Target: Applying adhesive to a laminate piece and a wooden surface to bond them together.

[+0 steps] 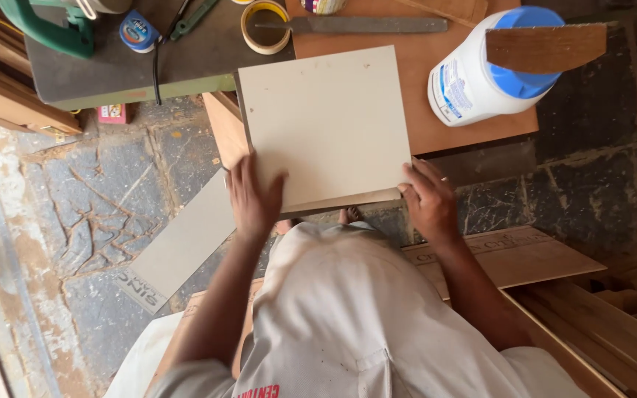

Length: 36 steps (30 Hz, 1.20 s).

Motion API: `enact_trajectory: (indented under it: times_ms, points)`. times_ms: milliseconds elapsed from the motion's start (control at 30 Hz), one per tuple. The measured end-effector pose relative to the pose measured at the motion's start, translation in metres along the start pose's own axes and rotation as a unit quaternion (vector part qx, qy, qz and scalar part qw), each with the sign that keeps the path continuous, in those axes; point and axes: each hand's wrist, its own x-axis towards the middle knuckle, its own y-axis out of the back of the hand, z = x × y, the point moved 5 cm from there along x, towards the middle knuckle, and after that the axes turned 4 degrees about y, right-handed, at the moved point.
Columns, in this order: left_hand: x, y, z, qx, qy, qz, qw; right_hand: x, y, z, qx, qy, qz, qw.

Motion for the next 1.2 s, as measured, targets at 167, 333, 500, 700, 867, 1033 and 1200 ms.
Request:
enact_trajectory:
  times_ms: [167,333,500,700,867,1033,1200]
  points:
    - [-0.054,0.024,0.007,0.010,0.025,-0.020,0.999,0.001,0.012,-0.009,-0.031,-0.023,0.035,0.999]
    - [-0.061,0.021,-0.008,-0.003,0.077,0.027,0.997,-0.014,-0.004,0.010,0.083,-0.097,0.078,0.989]
    - [-0.057,0.022,-0.008,-0.048,0.121,0.020,0.991,-0.011,0.000,0.003,-0.005,-0.071,0.079,0.994]
    - [-0.062,0.014,-0.014,-0.085,0.131,0.010,0.988,-0.010,0.008,-0.002,-0.083,-0.057,0.066,0.993]
    - [-0.072,0.006,-0.024,-0.101,0.114,-0.003,0.988,0.011,0.011,-0.021,-0.119,-0.011,-0.016,0.993]
    - [-0.074,0.004,0.004,0.019,-0.017,0.056,0.998,0.025,-0.014,-0.053,-0.168,-0.006,-0.045,0.985]
    - [-0.057,0.015,0.035,0.069,0.102,0.036,0.992,0.013,-0.004,-0.023,-0.120,-0.033,-0.016,0.992]
